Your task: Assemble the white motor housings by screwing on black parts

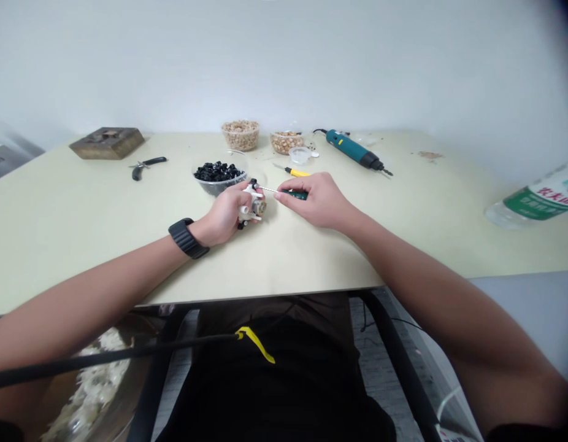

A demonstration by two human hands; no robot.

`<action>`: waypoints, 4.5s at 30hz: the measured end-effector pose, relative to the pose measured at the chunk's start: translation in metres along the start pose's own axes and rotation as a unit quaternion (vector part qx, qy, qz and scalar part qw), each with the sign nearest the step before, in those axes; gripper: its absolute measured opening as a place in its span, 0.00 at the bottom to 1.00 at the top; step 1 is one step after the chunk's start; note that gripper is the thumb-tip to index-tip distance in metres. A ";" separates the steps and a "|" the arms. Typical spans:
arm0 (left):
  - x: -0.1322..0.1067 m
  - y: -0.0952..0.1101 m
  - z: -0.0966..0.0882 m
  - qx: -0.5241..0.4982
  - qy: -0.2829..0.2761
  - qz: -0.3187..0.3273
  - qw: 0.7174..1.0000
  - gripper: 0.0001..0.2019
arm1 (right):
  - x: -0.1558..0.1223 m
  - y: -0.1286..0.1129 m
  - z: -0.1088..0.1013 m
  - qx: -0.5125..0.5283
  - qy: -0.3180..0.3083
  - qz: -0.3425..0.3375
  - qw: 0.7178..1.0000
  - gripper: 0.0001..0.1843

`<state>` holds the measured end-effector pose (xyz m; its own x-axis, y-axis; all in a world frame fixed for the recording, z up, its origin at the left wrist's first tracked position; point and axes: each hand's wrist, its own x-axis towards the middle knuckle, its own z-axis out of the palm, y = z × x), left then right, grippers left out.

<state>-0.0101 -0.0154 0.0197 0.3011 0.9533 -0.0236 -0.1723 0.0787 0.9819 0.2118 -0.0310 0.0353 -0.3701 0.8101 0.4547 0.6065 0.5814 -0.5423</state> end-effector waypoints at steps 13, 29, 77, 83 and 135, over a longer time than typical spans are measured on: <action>-0.006 -0.004 -0.001 0.082 -0.002 0.024 0.996 0.13 | -0.009 -0.007 0.012 -0.315 0.014 -0.082 0.946 0.25; -0.012 -0.002 -0.004 0.186 -0.017 0.101 0.977 0.09 | -0.012 -0.008 0.022 -0.029 0.047 0.012 0.998 0.19; -0.008 -0.007 -0.008 0.258 -0.015 0.156 0.953 0.09 | 0.002 -0.012 0.019 0.018 -0.082 0.056 0.995 0.29; -0.009 -0.002 -0.012 0.291 -0.047 0.159 0.942 0.11 | 0.005 -0.013 0.006 0.147 -0.185 0.151 0.960 0.27; -0.007 -0.015 0.003 -0.116 -0.045 0.017 0.992 0.18 | 0.004 0.005 0.014 0.178 -0.052 0.072 0.980 0.14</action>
<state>-0.0069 -0.0237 0.0061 0.3729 0.9272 0.0353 -0.3913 0.1227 0.9120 0.2034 -0.0235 0.0249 -0.3783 0.8788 0.2909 0.3816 0.4344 -0.8159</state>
